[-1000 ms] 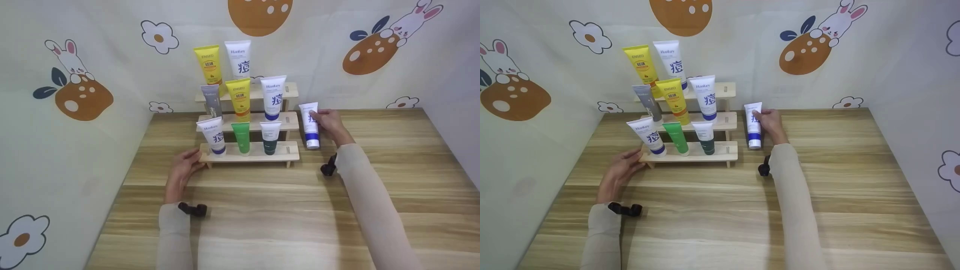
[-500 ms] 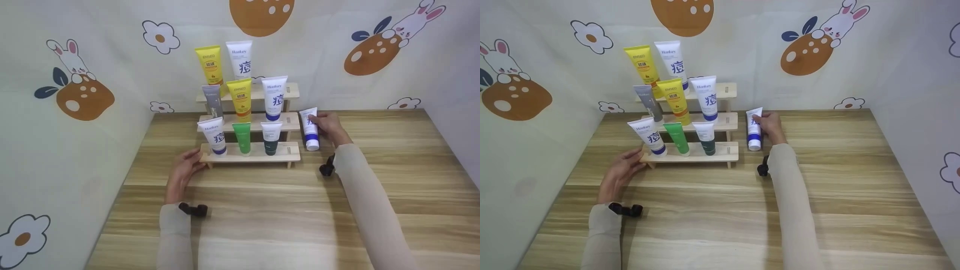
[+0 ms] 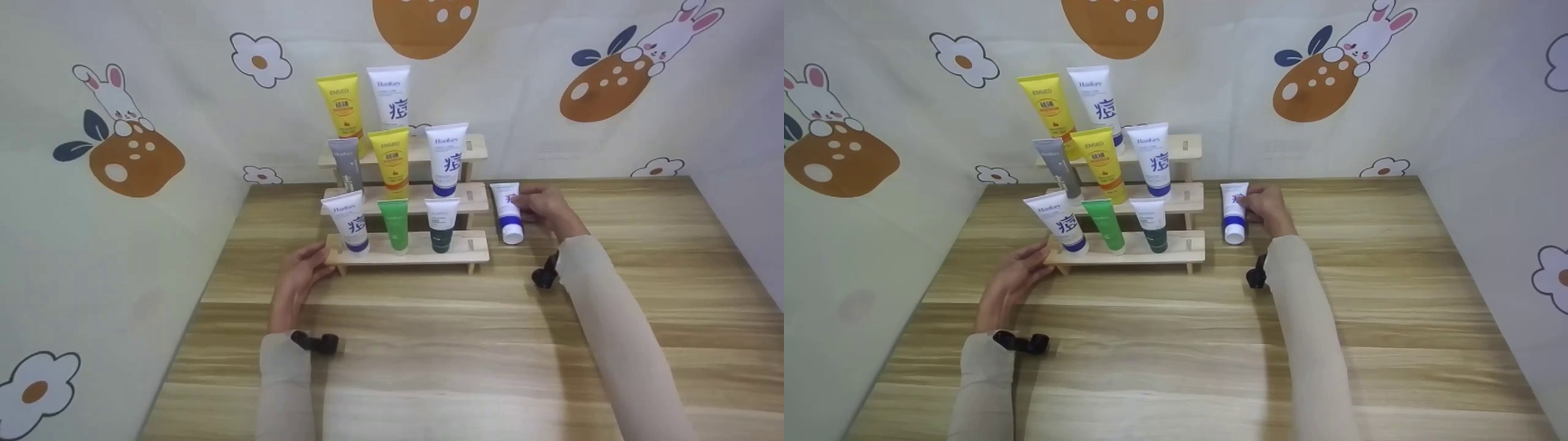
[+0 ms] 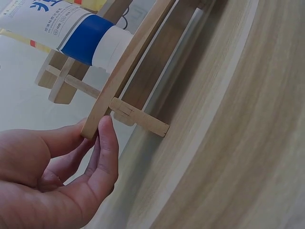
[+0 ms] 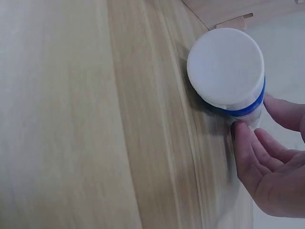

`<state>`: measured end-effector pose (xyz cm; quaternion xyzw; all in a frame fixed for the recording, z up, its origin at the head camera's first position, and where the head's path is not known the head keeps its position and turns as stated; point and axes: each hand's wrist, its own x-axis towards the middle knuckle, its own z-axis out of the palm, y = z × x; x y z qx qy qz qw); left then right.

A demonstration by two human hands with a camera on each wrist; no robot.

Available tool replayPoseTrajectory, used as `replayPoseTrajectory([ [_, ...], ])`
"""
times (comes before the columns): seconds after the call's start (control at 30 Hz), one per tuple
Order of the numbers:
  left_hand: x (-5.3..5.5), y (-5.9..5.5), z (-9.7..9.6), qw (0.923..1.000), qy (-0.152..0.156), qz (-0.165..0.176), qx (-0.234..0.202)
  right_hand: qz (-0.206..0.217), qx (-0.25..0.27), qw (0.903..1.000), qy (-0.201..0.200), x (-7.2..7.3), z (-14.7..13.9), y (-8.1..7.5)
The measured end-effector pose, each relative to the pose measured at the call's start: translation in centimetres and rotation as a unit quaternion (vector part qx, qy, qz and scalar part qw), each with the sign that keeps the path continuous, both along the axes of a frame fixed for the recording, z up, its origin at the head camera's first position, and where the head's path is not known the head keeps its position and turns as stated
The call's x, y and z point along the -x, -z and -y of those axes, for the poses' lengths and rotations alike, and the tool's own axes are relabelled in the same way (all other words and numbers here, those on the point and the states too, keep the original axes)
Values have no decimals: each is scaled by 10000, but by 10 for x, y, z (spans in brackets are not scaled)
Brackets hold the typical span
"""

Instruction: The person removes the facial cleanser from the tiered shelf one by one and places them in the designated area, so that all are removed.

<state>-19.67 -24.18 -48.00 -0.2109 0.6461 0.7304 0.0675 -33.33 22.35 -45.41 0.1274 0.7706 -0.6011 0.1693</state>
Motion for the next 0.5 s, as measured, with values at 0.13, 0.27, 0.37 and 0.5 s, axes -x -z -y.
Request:
replayPoseTrajectory([
  [0.13, -2, 0, 0, 9999, 62, 25, 129, -177, -705, 9972, -171, -1, -1, -19],
  [0.27, -3, 1, 0, 9997, 94, 28, 220, -483, -1013, 9928, -407, 0, 4, -48],
  [0.37, -2, 1, 0, 9998, 68, 22, 193, -765, -1012, 9906, -504, 0, 11, -71],
  [0.5, 1, 2, -1, 10000, -52, -36, 44, -1135, -968, 9868, -626, -3, 23, -100],
])
